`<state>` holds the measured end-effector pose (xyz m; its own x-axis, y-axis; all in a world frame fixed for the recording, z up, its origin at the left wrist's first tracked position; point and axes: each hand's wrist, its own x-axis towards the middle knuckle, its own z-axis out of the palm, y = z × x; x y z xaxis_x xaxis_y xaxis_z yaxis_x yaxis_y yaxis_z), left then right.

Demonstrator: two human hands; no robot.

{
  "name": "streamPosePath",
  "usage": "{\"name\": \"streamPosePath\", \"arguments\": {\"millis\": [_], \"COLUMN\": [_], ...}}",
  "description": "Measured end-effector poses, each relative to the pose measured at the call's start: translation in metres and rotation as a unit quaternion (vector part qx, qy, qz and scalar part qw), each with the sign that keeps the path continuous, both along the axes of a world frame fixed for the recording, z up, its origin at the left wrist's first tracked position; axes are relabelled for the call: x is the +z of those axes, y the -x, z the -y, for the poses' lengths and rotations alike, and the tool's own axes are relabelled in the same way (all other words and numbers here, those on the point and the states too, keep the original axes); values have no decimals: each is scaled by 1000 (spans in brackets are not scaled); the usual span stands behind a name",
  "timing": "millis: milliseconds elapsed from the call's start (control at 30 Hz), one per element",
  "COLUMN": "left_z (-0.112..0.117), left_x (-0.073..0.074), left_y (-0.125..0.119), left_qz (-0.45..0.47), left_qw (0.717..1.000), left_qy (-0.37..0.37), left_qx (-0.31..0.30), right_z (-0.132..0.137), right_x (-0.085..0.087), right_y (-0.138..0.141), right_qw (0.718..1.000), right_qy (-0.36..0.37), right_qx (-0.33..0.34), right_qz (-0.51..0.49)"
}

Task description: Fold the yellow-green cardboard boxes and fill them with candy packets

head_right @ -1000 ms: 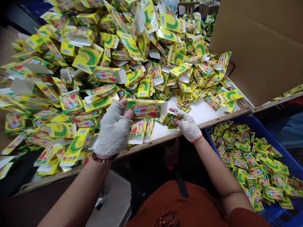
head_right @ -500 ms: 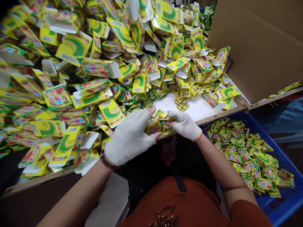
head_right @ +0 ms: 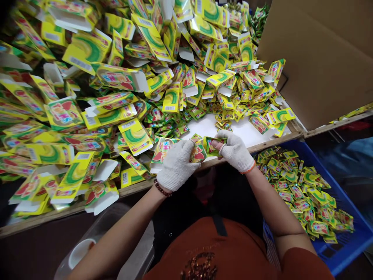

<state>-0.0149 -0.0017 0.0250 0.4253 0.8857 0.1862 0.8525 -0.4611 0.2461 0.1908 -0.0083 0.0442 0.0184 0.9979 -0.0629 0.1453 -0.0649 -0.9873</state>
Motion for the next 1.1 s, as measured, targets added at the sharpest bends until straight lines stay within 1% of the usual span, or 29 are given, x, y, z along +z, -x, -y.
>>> {"name": "streamPosePath", "arguments": {"millis": [133,233,300,400,433,500,567,633,733,800,900,1000,1100], "left_z": [3,3,1,-2,-3,-4,-5,-4,-4,-4,-4,-4,-5], "left_x": [-5,-6,-4,-1,0,0,-1,-3,-5,-7,-9,-9,-7], "left_y": [-7,-5,-2,3,4,5,5,5,6,6,7,7,8], "left_qz": [46,70,75,66,63,59,59,65,93,105,97,97,91], "left_qw": [999,997,997,994,993,992,993,994,992,990,988,988,986], "left_qy": [16,36,35,21,18,18,24,31,37,36,24,21,29], "left_qx": [3,12,-15,-86,-101,-108,-100,-88,-73,-85,-116,-122,-135], "right_z": [-3,-6,-8,-11,-12,-14,-15,-14,-13,-13,-15,-18,-18], "right_x": [3,4,5,10,11,16,19,22,24,25,26,26,26], "right_y": [0,-4,-8,-12,-13,-12,-11,-10,-10,-10,-11,-13,-12], "right_qw": [993,989,985,970,965,956,949,944,950,952,942,936,928], "right_qy": [-41,-49,-49,-57,-59,-66,-75,-84,-81,-75,-64,-51,-43], "right_qx": [11,52,91,153,166,176,177,185,194,199,222,241,253], "right_qz": [110,129,139,179,196,227,250,259,231,221,243,252,271]}}
